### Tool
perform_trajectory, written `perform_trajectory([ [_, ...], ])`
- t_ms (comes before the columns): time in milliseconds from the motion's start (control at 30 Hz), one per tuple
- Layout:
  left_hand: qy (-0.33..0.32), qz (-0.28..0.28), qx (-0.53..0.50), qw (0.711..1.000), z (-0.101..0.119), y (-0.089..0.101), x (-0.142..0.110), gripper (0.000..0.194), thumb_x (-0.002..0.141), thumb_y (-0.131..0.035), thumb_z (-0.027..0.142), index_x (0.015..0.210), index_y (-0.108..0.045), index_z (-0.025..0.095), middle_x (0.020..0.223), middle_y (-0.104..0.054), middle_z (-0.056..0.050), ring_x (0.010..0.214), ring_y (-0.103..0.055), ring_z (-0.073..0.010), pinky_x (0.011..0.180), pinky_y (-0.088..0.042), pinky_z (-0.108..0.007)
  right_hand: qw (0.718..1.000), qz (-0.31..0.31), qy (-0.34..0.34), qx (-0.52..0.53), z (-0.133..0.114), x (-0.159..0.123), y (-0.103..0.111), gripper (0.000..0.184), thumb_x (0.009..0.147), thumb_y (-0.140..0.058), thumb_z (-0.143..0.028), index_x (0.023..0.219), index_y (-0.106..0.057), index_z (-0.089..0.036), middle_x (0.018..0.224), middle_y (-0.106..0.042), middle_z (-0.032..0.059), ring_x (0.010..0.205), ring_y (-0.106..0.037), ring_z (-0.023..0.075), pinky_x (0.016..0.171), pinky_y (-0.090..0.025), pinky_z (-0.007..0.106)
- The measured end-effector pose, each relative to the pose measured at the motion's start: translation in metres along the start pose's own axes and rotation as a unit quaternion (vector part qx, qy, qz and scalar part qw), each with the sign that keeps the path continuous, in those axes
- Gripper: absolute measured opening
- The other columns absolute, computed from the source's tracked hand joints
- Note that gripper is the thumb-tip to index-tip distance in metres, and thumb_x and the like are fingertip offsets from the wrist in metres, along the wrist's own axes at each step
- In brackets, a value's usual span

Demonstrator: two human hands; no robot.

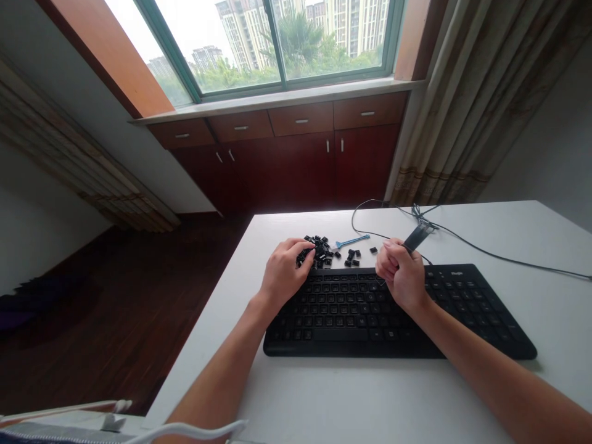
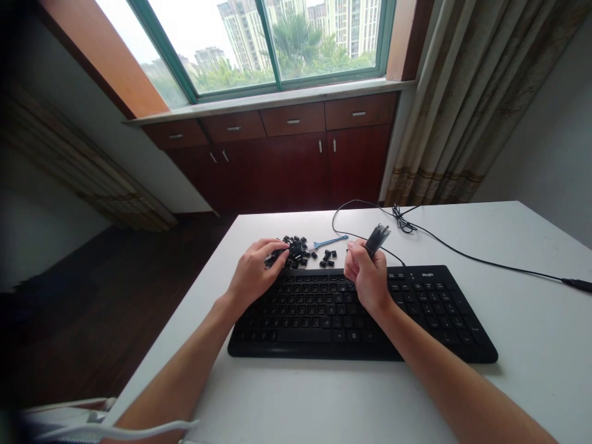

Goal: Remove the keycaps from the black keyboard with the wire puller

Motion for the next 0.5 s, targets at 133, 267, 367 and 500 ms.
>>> perform_trajectory([
  [133,-0.059,-0.026,-0.024,0.998,0.022,0.000,-0.003,0.018,0.101,-0.057,0.028,0.114,-0.069,0.024,0.118,-0.069,-0.006,0.111,-0.064,-0.0231,0.100,-0.053,-0.042,1.000,-0.001,-0.002,-0.002,0.000,0.000,-0.001,0.041,0.081,-0.070,-0.025,0.056,-0.039,-0.022,0.045,-0.032,-0.0085,0.040,-0.023,0.0064,0.037,-0.019,0.022],
  [267,-0.157,-0.095,-0.050,0.982,0.048,-0.004,-0.011,0.025,0.101,-0.059,0.034,0.123,-0.065,0.024,0.125,-0.067,-0.007,0.115,-0.062,-0.0236,0.101,-0.053,-0.043,1.000,-0.004,0.000,-0.007,0.000,0.000,-0.001,0.041,0.084,-0.070,-0.026,0.057,-0.039,-0.022,0.046,-0.033,-0.0085,0.041,-0.024,0.0063,0.038,-0.019,0.022],
  [367,-0.204,-0.146,-0.048,0.967,0.057,-0.006,-0.016,0.038,0.098,-0.062,0.045,0.130,-0.061,0.025,0.131,-0.065,-0.009,0.120,-0.060,-0.0268,0.104,-0.051,-0.046,1.000,-0.005,0.000,-0.007,0.001,0.000,0.000,0.041,0.084,-0.070,-0.027,0.057,-0.039,-0.022,0.046,-0.033,-0.0084,0.041,-0.023,0.0065,0.038,-0.020,0.022],
  [500,-0.220,-0.172,-0.037,0.959,0.057,-0.006,-0.016,0.046,0.098,-0.061,0.050,0.136,-0.057,0.024,0.134,-0.064,-0.010,0.122,-0.059,-0.0282,0.104,-0.050,-0.047,1.000,-0.012,-0.002,-0.016,0.002,0.000,0.000,0.043,0.084,-0.071,-0.029,0.058,-0.038,-0.022,0.047,-0.032,-0.0087,0.042,-0.022,0.0067,0.038,-0.020,0.022],
])
Point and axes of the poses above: each hand's wrist, its own x-axis towards the middle knuckle, its own y-axis out of the back of the hand, z = x × y, the point moved 2 cm from there along x, towards the middle knuckle
